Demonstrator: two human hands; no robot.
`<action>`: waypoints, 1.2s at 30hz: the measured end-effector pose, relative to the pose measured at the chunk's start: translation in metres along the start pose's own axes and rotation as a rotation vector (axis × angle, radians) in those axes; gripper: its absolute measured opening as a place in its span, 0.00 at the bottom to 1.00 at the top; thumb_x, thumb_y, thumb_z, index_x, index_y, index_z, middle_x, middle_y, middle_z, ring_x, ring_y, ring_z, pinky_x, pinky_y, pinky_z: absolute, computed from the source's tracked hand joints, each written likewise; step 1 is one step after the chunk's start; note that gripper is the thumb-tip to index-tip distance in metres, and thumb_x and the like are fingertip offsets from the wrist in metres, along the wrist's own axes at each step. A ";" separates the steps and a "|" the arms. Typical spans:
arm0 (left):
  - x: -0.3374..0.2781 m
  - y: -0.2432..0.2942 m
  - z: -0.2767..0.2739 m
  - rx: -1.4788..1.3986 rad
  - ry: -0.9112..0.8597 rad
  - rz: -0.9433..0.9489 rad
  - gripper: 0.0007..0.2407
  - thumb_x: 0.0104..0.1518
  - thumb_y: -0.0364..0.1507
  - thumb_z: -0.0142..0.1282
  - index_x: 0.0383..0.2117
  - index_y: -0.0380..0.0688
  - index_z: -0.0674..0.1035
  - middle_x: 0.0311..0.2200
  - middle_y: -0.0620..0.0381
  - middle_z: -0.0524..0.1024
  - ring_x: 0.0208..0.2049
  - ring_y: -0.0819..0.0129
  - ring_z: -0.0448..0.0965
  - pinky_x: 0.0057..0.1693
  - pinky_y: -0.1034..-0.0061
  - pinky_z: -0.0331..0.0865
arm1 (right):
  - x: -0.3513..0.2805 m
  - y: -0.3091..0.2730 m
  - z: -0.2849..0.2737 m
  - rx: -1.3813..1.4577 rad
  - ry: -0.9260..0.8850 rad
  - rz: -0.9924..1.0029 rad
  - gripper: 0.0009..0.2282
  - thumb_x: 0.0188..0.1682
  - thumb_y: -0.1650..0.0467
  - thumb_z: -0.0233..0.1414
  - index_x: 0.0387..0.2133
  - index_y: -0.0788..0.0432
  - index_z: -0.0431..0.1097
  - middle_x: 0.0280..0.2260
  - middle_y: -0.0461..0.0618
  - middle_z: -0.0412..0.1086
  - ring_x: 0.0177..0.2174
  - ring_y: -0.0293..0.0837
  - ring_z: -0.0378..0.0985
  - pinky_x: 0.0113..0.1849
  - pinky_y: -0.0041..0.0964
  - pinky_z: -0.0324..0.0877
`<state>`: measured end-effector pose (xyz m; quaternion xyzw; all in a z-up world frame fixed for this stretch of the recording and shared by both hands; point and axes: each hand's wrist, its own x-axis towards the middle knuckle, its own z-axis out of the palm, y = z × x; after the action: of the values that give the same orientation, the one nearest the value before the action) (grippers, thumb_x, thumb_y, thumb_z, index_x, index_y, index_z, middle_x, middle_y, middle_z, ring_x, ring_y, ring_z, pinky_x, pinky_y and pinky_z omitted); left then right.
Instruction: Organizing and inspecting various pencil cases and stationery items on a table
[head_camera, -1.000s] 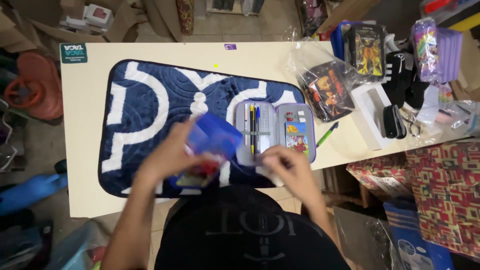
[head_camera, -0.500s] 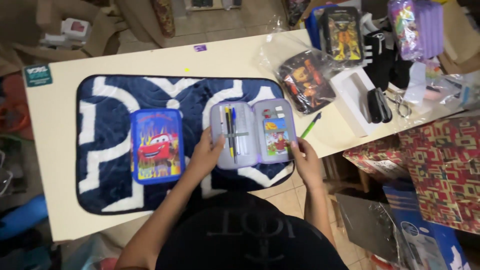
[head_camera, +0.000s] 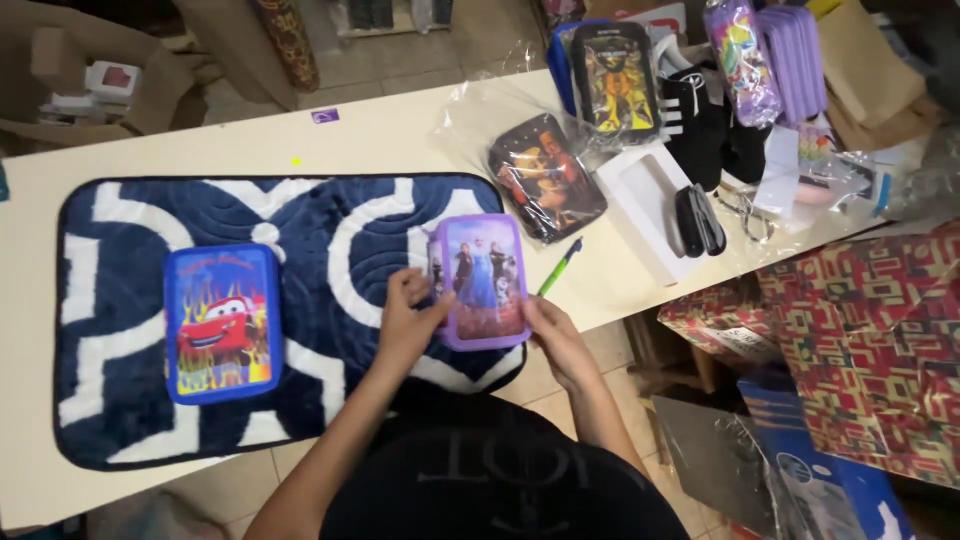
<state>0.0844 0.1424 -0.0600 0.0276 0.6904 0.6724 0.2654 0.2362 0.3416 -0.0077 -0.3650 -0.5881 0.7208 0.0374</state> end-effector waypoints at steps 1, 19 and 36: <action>0.002 -0.003 -0.001 -0.001 0.003 -0.003 0.34 0.49 0.36 0.74 0.60 0.42 0.66 0.54 0.34 0.74 0.58 0.46 0.75 0.57 0.61 0.74 | -0.006 -0.012 0.012 -0.002 -0.002 0.003 0.29 0.51 0.55 0.57 0.58 0.65 0.69 0.48 0.66 0.71 0.45 0.59 0.76 0.46 0.52 0.73; -0.035 0.070 0.001 -0.994 0.355 0.030 0.21 0.64 0.34 0.58 0.62 0.50 0.69 0.55 0.48 0.75 0.53 0.51 0.79 0.58 0.55 0.74 | -0.022 -0.065 0.087 0.358 -0.651 -0.029 0.22 0.52 0.62 0.55 0.54 0.66 0.67 0.49 0.61 0.73 0.48 0.56 0.78 0.50 0.63 0.73; -0.047 0.060 -0.023 -0.883 0.432 0.364 0.23 0.66 0.26 0.53 0.66 0.54 0.61 0.61 0.55 0.70 0.59 0.61 0.73 0.63 0.56 0.71 | -0.009 -0.033 0.114 0.121 -0.741 0.105 0.09 0.55 0.69 0.56 0.38 0.64 0.65 0.21 0.56 0.69 0.17 0.43 0.74 0.20 0.33 0.69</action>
<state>0.0965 0.1089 0.0114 -0.1068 0.3641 0.9250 -0.0179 0.1650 0.2537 0.0300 -0.1062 -0.4985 0.8384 -0.1932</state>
